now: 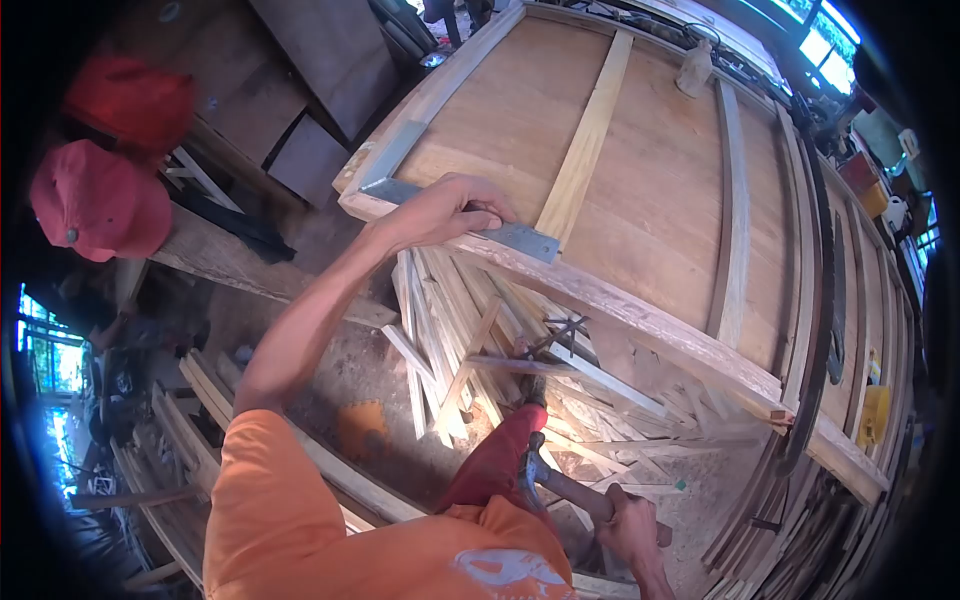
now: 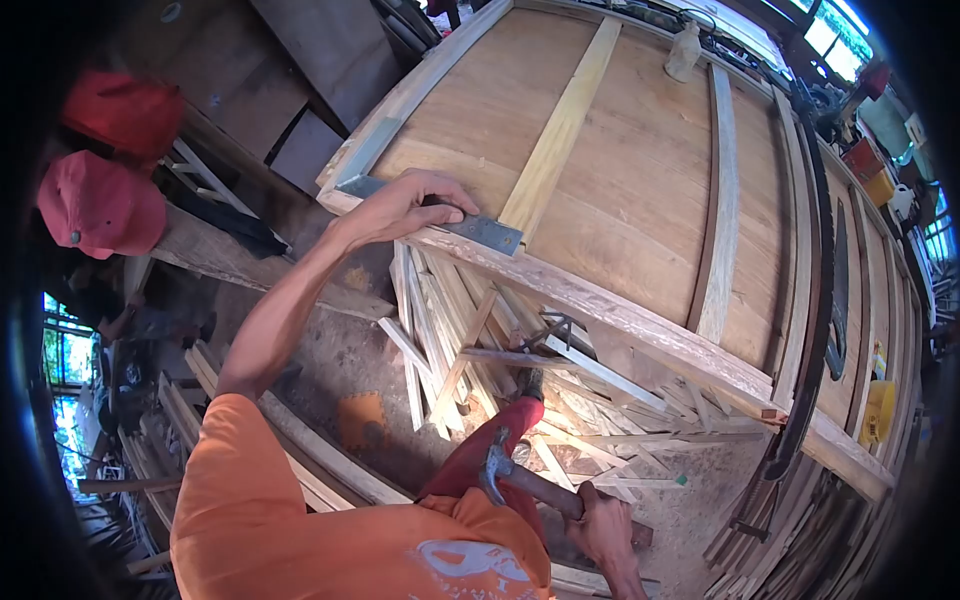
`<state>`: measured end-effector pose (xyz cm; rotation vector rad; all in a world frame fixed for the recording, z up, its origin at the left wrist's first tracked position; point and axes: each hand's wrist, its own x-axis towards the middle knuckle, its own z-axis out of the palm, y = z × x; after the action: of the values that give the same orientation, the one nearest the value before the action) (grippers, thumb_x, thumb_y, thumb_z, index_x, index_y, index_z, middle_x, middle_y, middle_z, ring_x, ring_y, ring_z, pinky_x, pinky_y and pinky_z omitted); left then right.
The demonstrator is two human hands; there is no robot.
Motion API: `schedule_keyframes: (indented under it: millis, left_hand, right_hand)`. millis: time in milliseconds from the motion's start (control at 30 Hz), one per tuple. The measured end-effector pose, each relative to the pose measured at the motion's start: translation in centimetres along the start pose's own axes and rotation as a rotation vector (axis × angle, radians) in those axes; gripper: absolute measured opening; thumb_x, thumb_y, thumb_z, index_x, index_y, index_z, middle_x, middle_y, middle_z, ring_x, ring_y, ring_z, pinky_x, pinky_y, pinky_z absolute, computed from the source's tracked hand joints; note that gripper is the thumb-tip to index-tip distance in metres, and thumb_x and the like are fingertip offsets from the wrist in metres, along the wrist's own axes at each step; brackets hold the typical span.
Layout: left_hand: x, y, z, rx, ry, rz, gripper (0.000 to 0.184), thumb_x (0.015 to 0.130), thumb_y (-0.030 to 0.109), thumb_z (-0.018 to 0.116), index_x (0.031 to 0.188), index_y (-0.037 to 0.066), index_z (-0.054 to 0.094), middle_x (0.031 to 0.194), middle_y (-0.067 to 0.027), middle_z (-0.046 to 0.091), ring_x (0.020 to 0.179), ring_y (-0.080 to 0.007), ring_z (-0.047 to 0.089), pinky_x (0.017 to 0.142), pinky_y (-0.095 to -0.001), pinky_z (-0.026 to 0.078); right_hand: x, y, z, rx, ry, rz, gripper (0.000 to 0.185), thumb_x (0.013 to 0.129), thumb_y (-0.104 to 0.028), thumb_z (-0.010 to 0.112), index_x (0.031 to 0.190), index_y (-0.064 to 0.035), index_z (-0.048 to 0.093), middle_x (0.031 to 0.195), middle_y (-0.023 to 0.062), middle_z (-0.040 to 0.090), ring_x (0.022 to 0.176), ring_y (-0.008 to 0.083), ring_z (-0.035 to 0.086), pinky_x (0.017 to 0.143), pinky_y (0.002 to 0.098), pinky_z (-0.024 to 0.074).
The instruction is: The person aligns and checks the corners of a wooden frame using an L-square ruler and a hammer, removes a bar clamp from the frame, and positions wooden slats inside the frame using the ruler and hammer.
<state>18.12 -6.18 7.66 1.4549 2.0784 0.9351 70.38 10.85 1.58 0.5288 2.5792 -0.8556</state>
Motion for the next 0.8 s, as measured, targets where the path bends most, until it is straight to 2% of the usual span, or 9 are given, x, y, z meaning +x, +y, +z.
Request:
schedule_keyframes:
  millis: [167, 267, 300, 333, 400, 467, 567, 700, 800]
  left_hand:
    - [-0.5, -0.6, 1.0, -0.1, 0.042, -0.081, 0.022, 0.097, 0.008, 0.072, 0.118, 0.002, 0.076, 0.111, -0.0098, 0.075, 0.102, -0.0214, 0.069, 0.091, -0.0356, 0.052]
    - [-1.6, -0.7, 1.8, -0.114, 0.206, -0.061, 0.028, 0.095, 0.01, 0.076, 0.122, 0.005, 0.076, 0.122, -0.0098, 0.072, 0.115, -0.0231, 0.066, 0.101, -0.0358, 0.051]
    - [-2.1, -0.8, 2.4, 0.069, 0.382, -0.032, 0.029, 0.095, 0.01, 0.077, 0.123, 0.005, 0.075, 0.124, -0.0105, 0.072, 0.118, -0.0255, 0.065, 0.104, -0.0371, 0.05]
    - [-2.9, -0.7, 2.8, 0.26, 0.547, -0.002, 0.031, 0.094, 0.01, 0.077, 0.124, 0.006, 0.075, 0.127, -0.0113, 0.071, 0.121, -0.0279, 0.065, 0.106, -0.0384, 0.05]
    - [-5.0, 0.8, 4.0, 0.276, 0.694, -0.019, 0.03, 0.093, 0.008, 0.077, 0.124, 0.006, 0.074, 0.128, -0.0121, 0.07, 0.121, -0.0299, 0.064, 0.105, -0.0403, 0.05]
    - [-7.1, 1.6, 5.7, 0.259, 0.829, -0.001, 0.03, 0.093, 0.007, 0.077, 0.123, 0.006, 0.074, 0.129, -0.013, 0.069, 0.12, -0.0318, 0.064, 0.104, -0.0422, 0.05]
    - [-10.1, 1.5, 8.3, 0.228, 0.945, 0.0, 0.026, 0.093, 0.003, 0.076, 0.119, 0.004, 0.073, 0.128, -0.0145, 0.068, 0.119, -0.0328, 0.064, 0.102, -0.0436, 0.05]
    - [-13.1, 1.1, 10.8, 0.106, 1.045, -0.148, 0.027, 0.093, 0.001, 0.075, 0.119, 0.003, 0.071, 0.127, -0.0155, 0.067, 0.117, -0.0329, 0.064, 0.102, -0.0421, 0.05]
    - [-15.4, 0.8, 12.9, 0.063, 1.143, -0.234, 0.03, 0.095, 0.001, 0.072, 0.125, 0.002, 0.067, 0.127, -0.0152, 0.065, 0.115, -0.0297, 0.064, 0.1, -0.041, 0.051]
  right_hand:
    - [0.0, 1.3, 0.6, 0.121, 0.019, 0.084, 0.022, 0.077, -0.016, 0.077, 0.087, -0.0012, 0.064, 0.075, 0.0249, 0.072, 0.072, 0.0453, 0.072, 0.066, 0.0534, 0.056]
    - [0.3, 3.0, 1.4, 0.167, 0.079, 0.057, 0.023, 0.076, -0.016, 0.078, 0.085, -0.0006, 0.064, 0.071, 0.025, 0.07, 0.069, 0.0451, 0.072, 0.063, 0.0522, 0.0556]
    - [0.6, 3.2, 1.1, 0.139, 0.076, 0.061, 0.025, 0.075, -0.016, 0.079, 0.083, 0.001, 0.063, 0.072, 0.0276, 0.069, 0.066, 0.0464, 0.071, 0.062, 0.0534, 0.0544]
    - [0.5, 4.4, 2.0, 0.114, 0.058, 0.09, 0.026, 0.079, -0.019, 0.08, 0.082, 0.0001, 0.063, 0.07, 0.0245, 0.069, 0.063, 0.0425, 0.071, 0.06, 0.0513, 0.0547]
    - [0.4, 5.6, 2.3, 0.071, 0.04, 0.08, 0.027, 0.082, -0.021, 0.082, 0.082, -0.0007, 0.064, 0.068, 0.0214, 0.069, 0.061, 0.0386, 0.071, 0.058, 0.0492, 0.0551]
    - [-1.3, 4.8, 1.3, 0.051, -0.002, 0.219, 0.007, 0.093, -0.005, 0.066, 0.091, 0.0009, 0.064, 0.082, 0.0123, 0.074, 0.069, 0.0241, 0.065, 0.064, 0.0415, 0.0522]
    - [-1.5, 8.6, 4.1, 0.365, 0.056, 0.256, 0.018, 0.088, -0.008, 0.067, 0.078, -0.0042, 0.053, 0.065, 0.0039, 0.062, 0.059, 0.0194, 0.053, 0.054, 0.042, 0.0438]
    - [-1.7, 5.9, 2.3, 0.134, 0.058, 0.201, 0.019, 0.087, -0.012, 0.071, 0.078, -0.0058, 0.055, 0.064, -0.0012, 0.054, 0.06, 0.013, 0.05, 0.053, 0.0357, 0.0407]
    - [-2.8, 8.6, 6.0, 0.405, 0.115, 0.181, 0.021, 0.091, -0.018, 0.068, 0.078, -0.0077, 0.056, 0.059, -0.0014, 0.05, 0.053, 0.014, 0.049, 0.05, 0.031, 0.039]
